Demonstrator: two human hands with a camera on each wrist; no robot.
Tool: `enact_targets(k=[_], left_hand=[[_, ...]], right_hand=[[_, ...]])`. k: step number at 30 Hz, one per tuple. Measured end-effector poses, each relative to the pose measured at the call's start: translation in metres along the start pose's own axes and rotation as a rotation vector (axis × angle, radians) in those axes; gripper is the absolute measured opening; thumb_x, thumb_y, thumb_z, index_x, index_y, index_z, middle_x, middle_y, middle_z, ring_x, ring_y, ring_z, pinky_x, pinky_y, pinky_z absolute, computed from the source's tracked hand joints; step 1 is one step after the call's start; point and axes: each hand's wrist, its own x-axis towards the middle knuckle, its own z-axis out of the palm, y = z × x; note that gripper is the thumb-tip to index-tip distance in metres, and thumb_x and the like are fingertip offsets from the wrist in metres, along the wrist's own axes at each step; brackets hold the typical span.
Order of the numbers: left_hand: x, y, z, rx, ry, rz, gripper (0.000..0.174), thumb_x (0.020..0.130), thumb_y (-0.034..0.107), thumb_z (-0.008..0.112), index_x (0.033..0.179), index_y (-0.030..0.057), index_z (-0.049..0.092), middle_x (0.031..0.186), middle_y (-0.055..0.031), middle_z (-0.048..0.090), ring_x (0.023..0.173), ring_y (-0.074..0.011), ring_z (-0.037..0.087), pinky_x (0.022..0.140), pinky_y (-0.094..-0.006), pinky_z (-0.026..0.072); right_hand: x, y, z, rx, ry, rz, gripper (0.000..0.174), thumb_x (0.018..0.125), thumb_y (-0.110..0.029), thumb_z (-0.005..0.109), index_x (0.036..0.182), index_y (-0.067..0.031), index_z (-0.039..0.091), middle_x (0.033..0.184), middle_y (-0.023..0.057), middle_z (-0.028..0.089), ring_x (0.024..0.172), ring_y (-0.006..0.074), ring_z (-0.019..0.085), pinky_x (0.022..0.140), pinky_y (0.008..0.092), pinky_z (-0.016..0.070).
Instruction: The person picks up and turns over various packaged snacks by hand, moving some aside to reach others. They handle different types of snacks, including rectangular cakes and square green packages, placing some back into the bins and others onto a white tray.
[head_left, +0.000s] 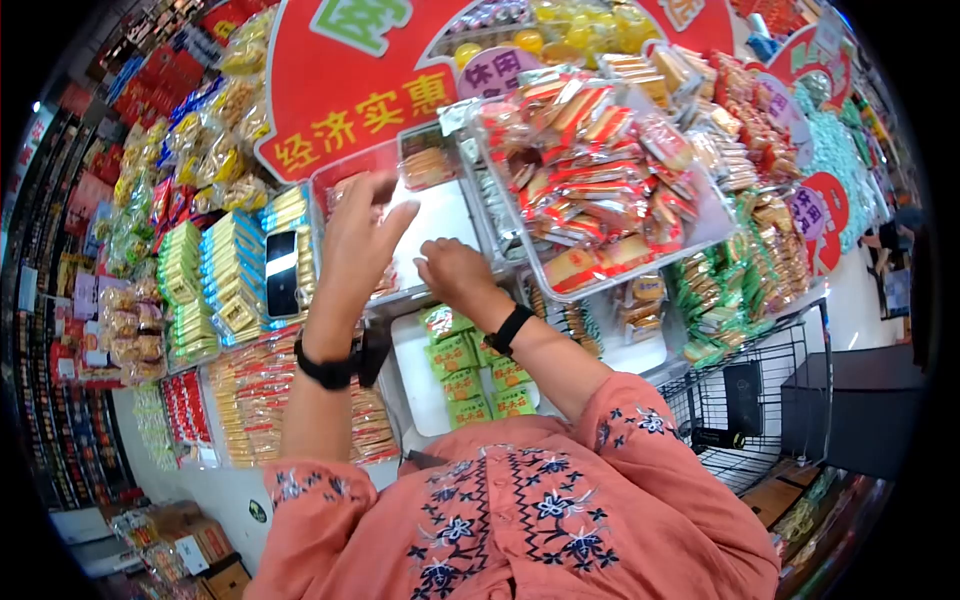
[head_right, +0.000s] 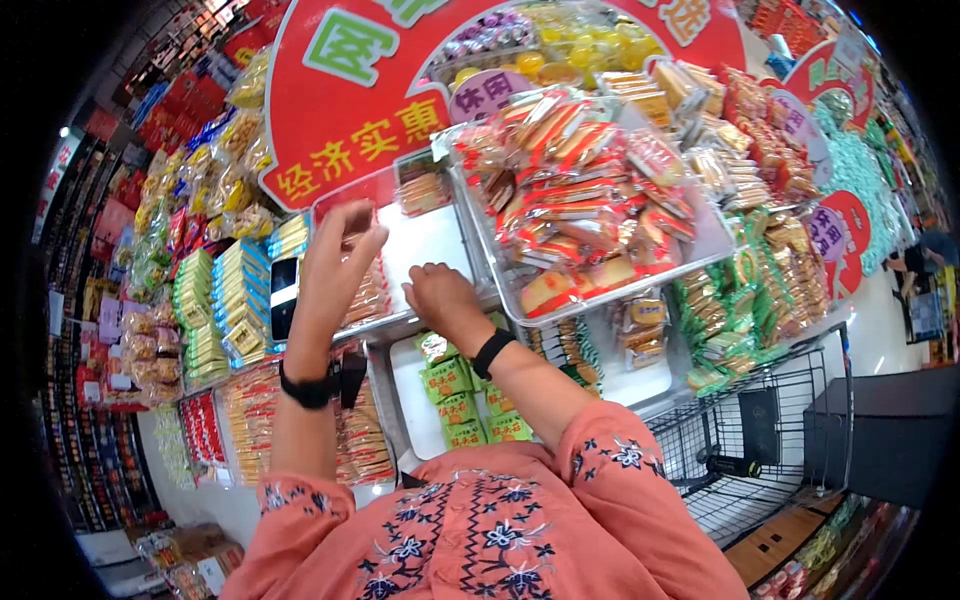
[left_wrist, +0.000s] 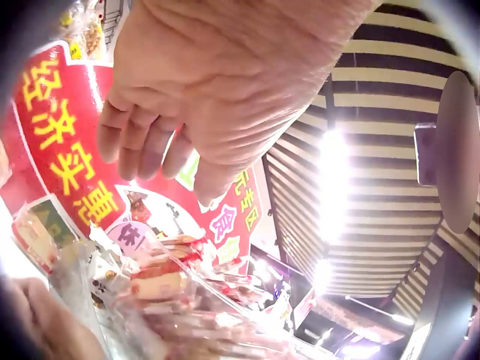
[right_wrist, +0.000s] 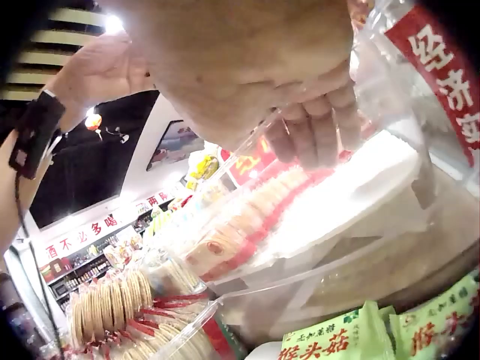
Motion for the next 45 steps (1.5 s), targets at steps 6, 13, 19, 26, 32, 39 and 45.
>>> enact_targets(k=[6,13,19,26,32,39,45], left_hand=[[-0.088,0.016,-0.012,-0.279,0.051,-0.217,0.031,0.095,0.014,0.067,0.121,-0.0011,0.061,0.108,-0.0113,0.067,0.1,-0.0175,0.063,0.086,-0.0304,0.0502],[-0.154,-0.001,-0.017,-0.438,0.105,-0.407,0.029,0.098,0.012,0.064,0.123,-0.0011,0.06,0.108,-0.0058,0.066,0.097,-0.012,0.061,0.087,-0.0266,0.0499],[-0.166,0.008,-0.013,-0.448,0.081,-0.391,0.029,0.098,0.013,0.065,0.122,-0.0018,0.059,0.11,-0.0061,0.066,0.1,-0.0116,0.061,0.088,-0.0261,0.0498],[-0.169,0.02,-0.008,-0.446,0.021,-0.359,0.03,0.098,0.015,0.065,0.122,-0.0014,0.058,0.11,-0.0064,0.066,0.099,-0.0125,0.061,0.088,-0.0265,0.0499],[-0.176,0.013,-0.012,-0.4,0.018,-0.361,0.028,0.099,0.017,0.065,0.119,-0.0018,0.06,0.105,-0.0062,0.066,0.096,-0.0116,0.061,0.086,-0.0262,0.0499],[-0.172,0.014,-0.009,-0.401,0.008,-0.362,0.029,0.098,0.018,0.066,0.118,-0.0025,0.061,0.103,-0.0062,0.066,0.092,-0.0113,0.061,0.083,-0.0266,0.0504],[-0.172,0.006,-0.006,-0.396,0.017,-0.35,0.029,0.098,0.018,0.066,0.119,-0.0027,0.061,0.105,-0.0068,0.067,0.093,-0.0109,0.061,0.083,-0.0271,0.0508]], right_hand=[[-0.033,-0.04,-0.04,0.266,-0.096,-0.176,0.018,0.088,-0.012,0.065,0.103,-0.001,0.063,0.098,0.0188,0.066,0.093,0.0399,0.062,0.082,0.0473,0.0505],[-0.036,-0.072,-0.204,0.319,0.001,-0.19,0.02,0.089,-0.014,0.069,0.106,-0.0044,0.068,0.097,0.0125,0.07,0.086,0.0259,0.069,0.076,0.036,0.055],[0.048,0.01,-0.3,-0.015,0.291,-0.154,0.025,0.09,-0.017,0.065,0.112,-0.0035,0.067,0.1,0.0168,0.069,0.092,0.0335,0.068,0.08,0.0409,0.0536],[0.091,0.057,-0.293,-0.344,0.113,-0.26,0.03,0.086,-0.011,0.062,0.115,-0.0082,0.068,0.107,0.0193,0.067,0.104,0.0366,0.063,0.09,0.0437,0.051],[0.106,0.073,-0.276,-0.472,0.063,-0.261,0.031,0.081,-0.009,0.061,0.111,-0.008,0.07,0.111,0.0175,0.068,0.105,0.0387,0.062,0.091,0.0465,0.0509],[0.111,0.081,-0.271,-0.546,0.125,-0.333,0.025,0.084,-0.011,0.063,0.108,-0.0117,0.071,0.101,0.0204,0.066,0.096,0.0395,0.064,0.086,0.0476,0.0518],[0.084,0.052,-0.297,-0.315,0.313,-0.389,0.022,0.091,-0.007,0.061,0.111,-0.0065,0.069,0.109,0.0145,0.068,0.099,0.0355,0.065,0.084,0.0401,0.0532]])
